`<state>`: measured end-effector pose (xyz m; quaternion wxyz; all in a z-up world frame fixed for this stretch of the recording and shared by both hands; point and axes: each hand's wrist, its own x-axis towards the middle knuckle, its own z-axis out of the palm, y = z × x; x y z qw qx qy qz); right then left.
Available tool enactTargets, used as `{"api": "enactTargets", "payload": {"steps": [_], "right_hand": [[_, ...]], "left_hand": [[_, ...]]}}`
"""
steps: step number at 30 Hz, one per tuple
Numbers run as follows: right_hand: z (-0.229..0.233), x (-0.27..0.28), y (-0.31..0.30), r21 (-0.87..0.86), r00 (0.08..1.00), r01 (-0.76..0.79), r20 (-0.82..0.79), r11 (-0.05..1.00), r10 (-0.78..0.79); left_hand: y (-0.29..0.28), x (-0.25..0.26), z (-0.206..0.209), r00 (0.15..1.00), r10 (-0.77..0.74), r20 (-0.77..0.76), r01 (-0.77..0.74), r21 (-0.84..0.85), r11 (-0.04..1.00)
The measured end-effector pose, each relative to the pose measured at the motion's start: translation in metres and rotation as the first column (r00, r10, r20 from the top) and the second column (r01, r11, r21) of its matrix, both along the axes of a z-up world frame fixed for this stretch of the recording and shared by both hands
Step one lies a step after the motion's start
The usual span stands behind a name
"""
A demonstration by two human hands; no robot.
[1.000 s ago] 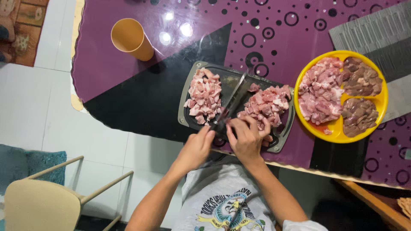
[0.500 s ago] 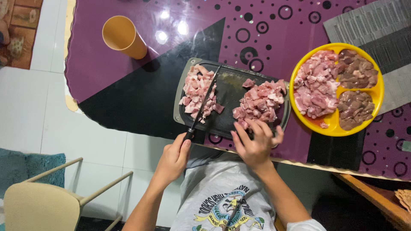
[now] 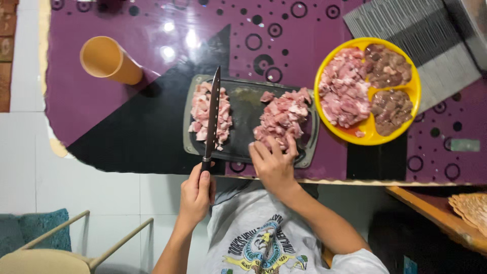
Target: The person slices raw meat and liver on a cutting board using a knife while sitting at a table.
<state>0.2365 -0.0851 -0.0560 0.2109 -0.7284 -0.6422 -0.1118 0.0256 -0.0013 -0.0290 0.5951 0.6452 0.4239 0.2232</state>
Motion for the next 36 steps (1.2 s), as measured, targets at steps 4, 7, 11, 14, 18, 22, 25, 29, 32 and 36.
{"api": "enactTargets", "payload": {"steps": [4, 7, 11, 14, 18, 22, 25, 29, 32, 36], "right_hand": [[0.020, 0.011, -0.026, -0.011, 1.000, 0.015, 0.003, 1.000, -0.015], [0.030, 0.034, -0.048, 0.068, 0.998, 0.054, -0.048, 0.996, -0.051], [0.031, 0.103, -0.071, 0.044, 0.937, 0.343, -0.087, 0.938, -0.339], [0.027, 0.155, -0.076, 0.011, 0.871, 0.484, -0.105, 0.875, -0.480], [0.015, 0.188, -0.075, -0.065, 0.904, 0.423, -0.044, 0.904, -0.426], [0.011, 0.199, -0.073, -0.100, 0.916, 0.380, -0.096, 0.919, -0.390], [0.012, 0.199, -0.075, -0.106, 0.916, 0.363, -0.144, 0.926, -0.376], [0.011, 0.194, -0.075, -0.052, 0.924, 0.356, -0.132, 0.933, -0.360], [0.004, 0.190, -0.080, 0.009, 0.928, 0.356, -0.124, 0.935, -0.352], [-0.004, 0.190, -0.085, 0.098, 0.921, 0.375, -0.149, 0.922, -0.359]], "left_hand": [[-0.008, 0.017, -0.007, 0.999, -0.038, 0.021, 0.039, -0.064, 0.997], [-0.011, 0.028, -0.013, 0.995, -0.092, 0.044, 0.094, -0.037, 0.995], [-0.012, 0.045, -0.027, 0.989, -0.097, 0.110, 0.101, -0.034, 0.994], [-0.006, 0.061, -0.044, 0.986, -0.050, 0.157, 0.064, -0.084, 0.994], [-0.001, 0.073, -0.059, 0.986, 0.029, 0.167, -0.001, -0.165, 0.986], [0.002, 0.079, -0.065, 0.977, 0.067, 0.201, -0.022, -0.216, 0.976], [0.002, 0.080, -0.068, 0.983, 0.070, 0.170, -0.041, -0.170, 0.985], [0.000, 0.082, -0.069, 0.980, 0.067, 0.188, -0.042, -0.130, 0.991], [-0.001, 0.082, -0.069, 0.981, 0.069, 0.183, -0.046, -0.126, 0.991], [-0.001, 0.081, -0.068, 0.985, 0.052, 0.166, -0.036, -0.098, 0.995]]}}
